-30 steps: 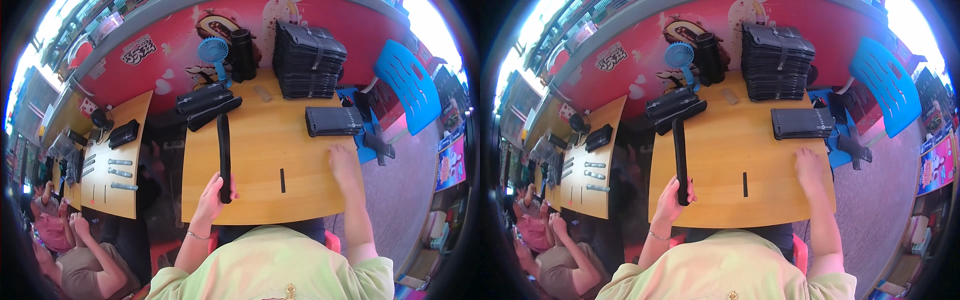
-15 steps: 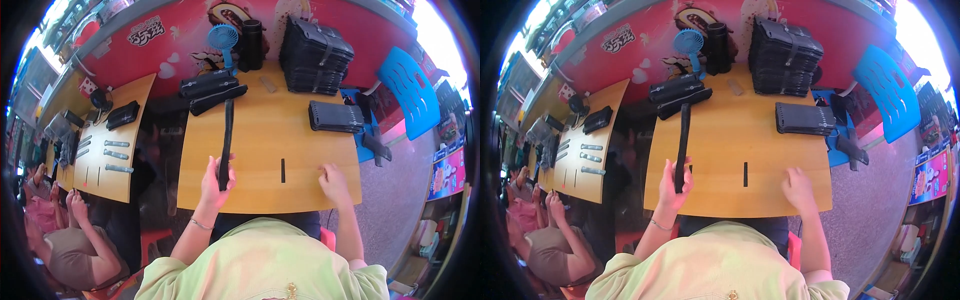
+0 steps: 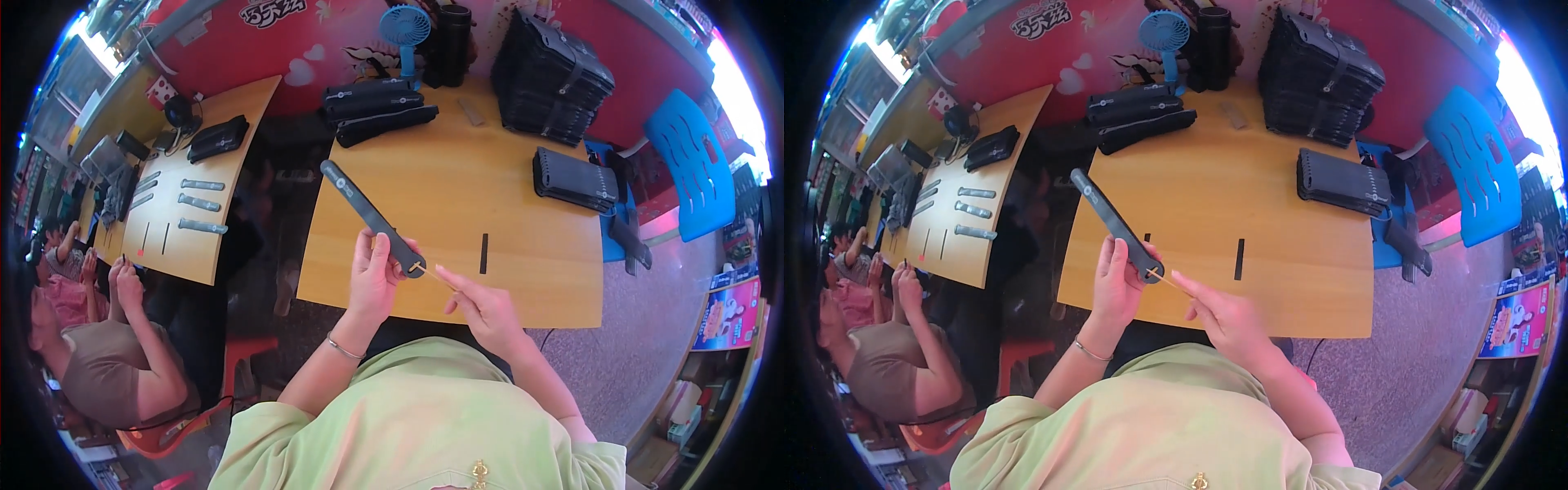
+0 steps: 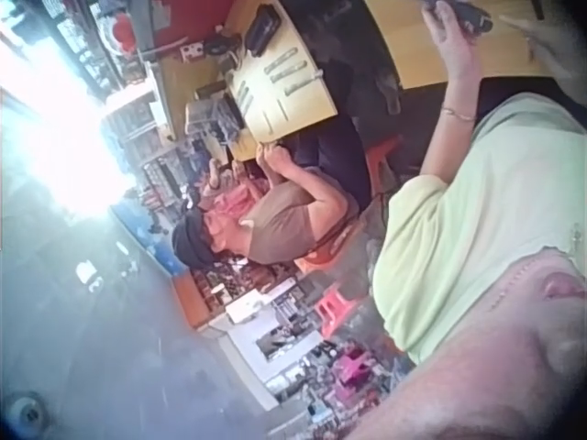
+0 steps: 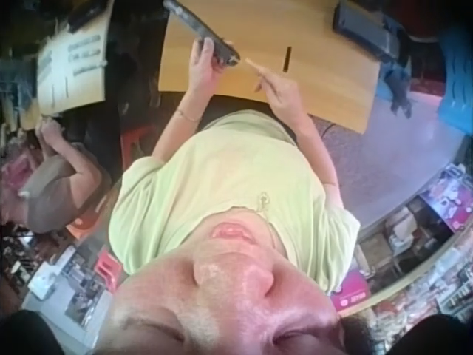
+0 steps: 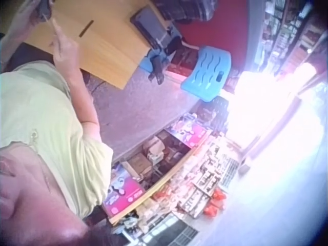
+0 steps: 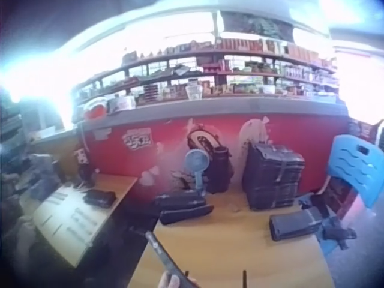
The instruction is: Assembling black plastic straps by inserting pins into end loops at a workstation.
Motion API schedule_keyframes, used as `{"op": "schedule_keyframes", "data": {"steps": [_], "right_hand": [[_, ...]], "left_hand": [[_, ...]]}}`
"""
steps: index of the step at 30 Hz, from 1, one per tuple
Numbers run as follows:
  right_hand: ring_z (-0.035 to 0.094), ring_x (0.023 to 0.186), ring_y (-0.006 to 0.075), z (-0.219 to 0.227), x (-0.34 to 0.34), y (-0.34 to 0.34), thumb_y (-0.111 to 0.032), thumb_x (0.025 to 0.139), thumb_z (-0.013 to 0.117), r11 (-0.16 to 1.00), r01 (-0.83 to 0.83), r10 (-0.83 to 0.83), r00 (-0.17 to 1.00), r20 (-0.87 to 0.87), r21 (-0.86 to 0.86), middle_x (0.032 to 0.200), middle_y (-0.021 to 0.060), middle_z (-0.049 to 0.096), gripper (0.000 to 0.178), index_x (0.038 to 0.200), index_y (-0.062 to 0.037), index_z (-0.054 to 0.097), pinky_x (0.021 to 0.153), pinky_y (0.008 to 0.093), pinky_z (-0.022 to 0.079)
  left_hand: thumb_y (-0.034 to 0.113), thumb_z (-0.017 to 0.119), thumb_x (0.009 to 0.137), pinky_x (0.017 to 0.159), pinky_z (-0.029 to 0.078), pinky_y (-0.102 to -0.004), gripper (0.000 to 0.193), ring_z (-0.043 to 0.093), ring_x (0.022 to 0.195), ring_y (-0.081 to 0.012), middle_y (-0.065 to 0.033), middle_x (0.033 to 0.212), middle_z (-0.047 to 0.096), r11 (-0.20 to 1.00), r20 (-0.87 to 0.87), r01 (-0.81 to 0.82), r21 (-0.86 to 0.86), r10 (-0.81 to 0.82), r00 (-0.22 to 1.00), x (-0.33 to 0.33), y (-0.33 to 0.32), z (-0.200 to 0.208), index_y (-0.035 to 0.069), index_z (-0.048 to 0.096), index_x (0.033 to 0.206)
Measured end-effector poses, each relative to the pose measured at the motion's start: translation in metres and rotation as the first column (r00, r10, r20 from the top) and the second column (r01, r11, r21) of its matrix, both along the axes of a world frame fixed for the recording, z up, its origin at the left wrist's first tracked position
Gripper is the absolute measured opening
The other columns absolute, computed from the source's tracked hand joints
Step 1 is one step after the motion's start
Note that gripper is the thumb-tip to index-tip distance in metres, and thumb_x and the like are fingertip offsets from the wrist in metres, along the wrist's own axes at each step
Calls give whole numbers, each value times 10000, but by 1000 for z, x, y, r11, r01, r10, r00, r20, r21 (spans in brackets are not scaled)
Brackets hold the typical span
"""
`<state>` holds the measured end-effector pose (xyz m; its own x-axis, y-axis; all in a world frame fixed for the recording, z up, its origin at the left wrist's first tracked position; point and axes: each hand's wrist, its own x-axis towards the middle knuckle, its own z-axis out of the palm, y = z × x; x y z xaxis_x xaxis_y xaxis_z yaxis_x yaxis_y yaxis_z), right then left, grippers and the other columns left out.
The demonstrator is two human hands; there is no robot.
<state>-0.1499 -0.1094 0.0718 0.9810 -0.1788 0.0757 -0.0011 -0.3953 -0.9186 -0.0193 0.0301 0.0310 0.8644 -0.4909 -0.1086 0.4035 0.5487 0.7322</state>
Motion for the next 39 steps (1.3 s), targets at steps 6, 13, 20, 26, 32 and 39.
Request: {"op": "schedule_keyframes", "data": {"steps": [6,13,20,26,32,39], "right_hand": [[619,690,213,-8,2,9,20,873,485,991,-9,24,994,111,-137,805,100,625,504,1325,-204,489,638,309,486],[598,645,213,-13,-4,10,66,812,513,976,41,-12,991,136,-213,770,84,612,566,1300,-219,521,585,323,471],[568,596,204,-13,-5,11,70,777,542,934,93,-37,985,166,-345,719,54,589,602,1294,-239,532,543,320,456],[570,607,198,-17,-5,9,68,764,553,931,124,-78,986,146,-344,730,41,588,614,1292,-244,533,541,322,459],[574,620,199,-17,-3,8,68,765,550,931,136,-90,985,148,-339,740,40,587,615,1292,-249,532,544,326,462],[575,624,199,-18,-2,7,69,765,552,924,143,-98,985,141,-356,731,42,576,623,1295,-256,527,548,328,466]], "left_hand": [[344,503,938,677,546,-292,395,644,810,-207,-64,850,587,1000,72,-13,14,12,997,-4,4,2,74,421,1214],[337,489,943,741,569,-346,399,647,780,-178,-45,845,570,998,17,-16,-62,17,1000,-5,3,-2,86,402,1240],[307,494,943,759,581,-405,327,646,736,-158,-43,854,566,989,85,-146,-5,146,986,-6,0,-3,112,409,1192],[271,526,932,773,576,-429,275,644,713,-163,-43,852,563,979,111,-206,-6,205,972,-5,-4,0,114,420,1131],[244,530,934,791,569,-447,232,646,715,-170,-43,844,562,973,130,-232,0,230,965,-5,-6,-1,110,411,1081],[243,537,930,768,579,-428,231,649,705,-178,-40,826,558,970,156,-243,10,239,958,-3,-8,-2,101,408,1059]]}}
